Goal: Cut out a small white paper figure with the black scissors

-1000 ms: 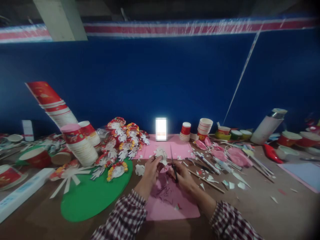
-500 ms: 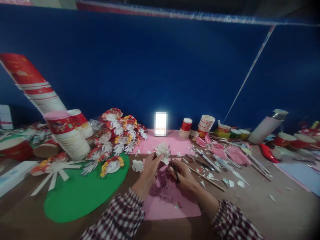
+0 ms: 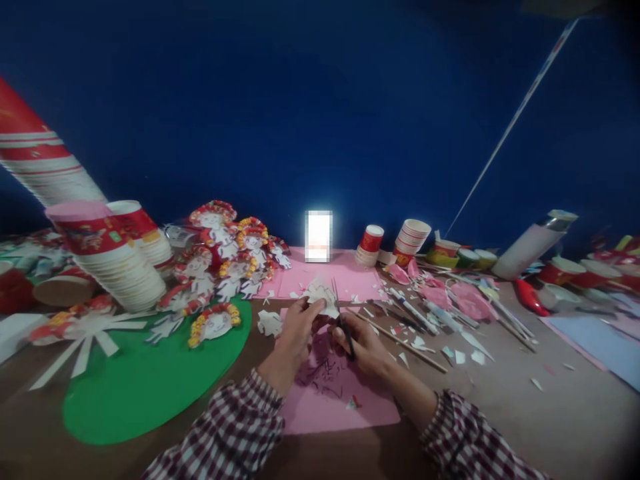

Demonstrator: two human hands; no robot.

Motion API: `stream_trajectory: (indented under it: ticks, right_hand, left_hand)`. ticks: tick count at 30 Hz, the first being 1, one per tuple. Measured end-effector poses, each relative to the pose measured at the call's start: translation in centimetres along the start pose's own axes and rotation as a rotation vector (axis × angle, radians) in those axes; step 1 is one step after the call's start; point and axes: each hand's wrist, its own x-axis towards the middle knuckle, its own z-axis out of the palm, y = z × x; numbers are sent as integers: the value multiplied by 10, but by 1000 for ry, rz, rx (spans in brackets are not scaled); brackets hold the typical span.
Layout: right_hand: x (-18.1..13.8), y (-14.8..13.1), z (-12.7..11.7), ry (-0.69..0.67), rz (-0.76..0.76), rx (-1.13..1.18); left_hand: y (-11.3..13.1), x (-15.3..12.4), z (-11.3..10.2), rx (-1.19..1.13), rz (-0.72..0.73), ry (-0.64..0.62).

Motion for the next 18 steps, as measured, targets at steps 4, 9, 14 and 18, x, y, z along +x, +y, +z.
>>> stream_trajectory:
  ticks: [4, 9, 14, 18]
  right_hand:
    - [-1, 1, 1, 59, 57, 13]
    - [1, -3, 3, 70, 77, -22]
    - [1, -7, 4, 83, 45, -43]
    - [-1, -7, 4, 69, 78, -29]
  left_hand:
    - [1, -1, 1, -41, -12, 6]
    - [4, -2, 3, -128, -98, 59]
    - [4, -3, 4, -168, -113, 93]
    - [4, -6, 7, -132, -89, 43]
